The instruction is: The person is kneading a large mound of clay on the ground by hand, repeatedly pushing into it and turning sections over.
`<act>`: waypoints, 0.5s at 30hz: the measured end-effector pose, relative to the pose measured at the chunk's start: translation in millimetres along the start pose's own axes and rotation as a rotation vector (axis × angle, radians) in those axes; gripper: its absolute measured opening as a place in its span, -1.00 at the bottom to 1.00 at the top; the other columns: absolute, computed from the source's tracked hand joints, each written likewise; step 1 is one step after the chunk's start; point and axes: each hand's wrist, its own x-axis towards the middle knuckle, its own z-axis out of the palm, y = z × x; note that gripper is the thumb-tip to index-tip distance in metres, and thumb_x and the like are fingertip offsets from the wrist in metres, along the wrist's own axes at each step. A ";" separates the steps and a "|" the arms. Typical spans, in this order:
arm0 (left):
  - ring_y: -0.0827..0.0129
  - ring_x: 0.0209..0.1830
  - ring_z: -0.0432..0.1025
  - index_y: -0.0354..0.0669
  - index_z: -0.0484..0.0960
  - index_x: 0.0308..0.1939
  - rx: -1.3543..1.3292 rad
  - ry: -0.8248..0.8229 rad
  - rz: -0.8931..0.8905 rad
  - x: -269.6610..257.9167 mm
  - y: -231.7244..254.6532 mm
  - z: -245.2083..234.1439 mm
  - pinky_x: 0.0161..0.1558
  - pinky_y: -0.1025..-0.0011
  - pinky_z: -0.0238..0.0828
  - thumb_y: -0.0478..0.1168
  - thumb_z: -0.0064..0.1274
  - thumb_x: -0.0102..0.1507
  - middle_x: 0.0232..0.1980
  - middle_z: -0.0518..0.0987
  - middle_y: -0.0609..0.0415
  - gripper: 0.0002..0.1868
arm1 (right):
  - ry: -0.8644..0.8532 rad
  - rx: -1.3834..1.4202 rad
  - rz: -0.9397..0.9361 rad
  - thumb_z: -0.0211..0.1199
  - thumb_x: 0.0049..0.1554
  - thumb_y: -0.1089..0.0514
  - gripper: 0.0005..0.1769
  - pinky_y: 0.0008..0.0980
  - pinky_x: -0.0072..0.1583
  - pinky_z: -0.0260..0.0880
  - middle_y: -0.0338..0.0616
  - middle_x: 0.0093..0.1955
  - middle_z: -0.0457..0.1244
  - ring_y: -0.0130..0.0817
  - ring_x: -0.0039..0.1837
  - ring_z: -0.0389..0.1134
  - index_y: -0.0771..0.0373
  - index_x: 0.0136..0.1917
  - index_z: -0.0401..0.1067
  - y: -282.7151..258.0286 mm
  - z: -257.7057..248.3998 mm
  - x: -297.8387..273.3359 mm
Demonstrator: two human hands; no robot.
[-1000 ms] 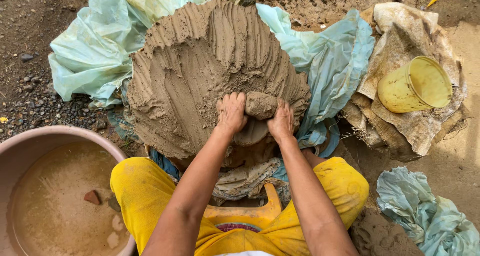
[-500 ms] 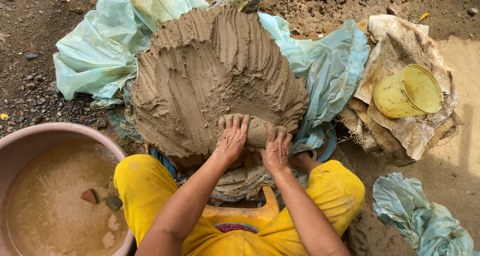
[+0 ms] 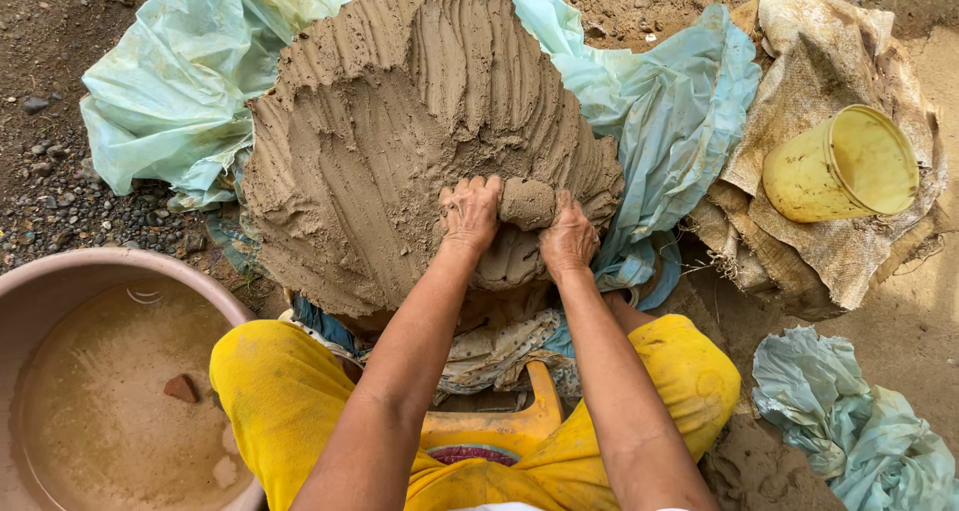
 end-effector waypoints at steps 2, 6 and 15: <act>0.14 0.07 0.45 -0.05 0.55 -0.04 -0.028 0.092 0.010 -8.8 7.4 -18.8 0.10 0.02 0.29 -0.37 0.06 0.26 -0.04 0.58 0.00 -0.79 | 0.120 -0.047 -0.123 0.31 -0.02 0.35 -0.14 0.11 0.39 0.32 0.37 0.34 0.20 0.23 0.37 0.27 0.35 0.54 0.15 -12.9 -6.3 -16.4; 0.01 0.21 0.27 -0.16 0.30 0.45 -0.074 0.032 0.236 -68.9 -1.1 -65.7 0.18 0.04 0.18 0.11 0.37 0.03 0.20 0.45 -0.15 0.00 | 0.043 0.014 -0.192 0.56 -0.09 0.07 0.07 0.13 0.33 0.26 0.31 0.30 0.14 0.26 0.34 0.18 0.28 0.52 0.02 -28.1 -38.1 -78.2; -0.01 0.14 0.28 0.07 0.38 0.34 -0.126 -0.131 0.202 -121.7 13.7 -104.8 0.15 -0.06 0.16 0.04 0.20 0.16 0.07 0.42 -0.13 -0.32 | 0.006 -0.033 -0.331 0.51 -0.10 0.20 0.02 0.13 0.32 0.28 0.25 0.27 0.08 0.24 0.31 0.15 -0.13 0.56 0.16 -23.8 -47.9 -151.3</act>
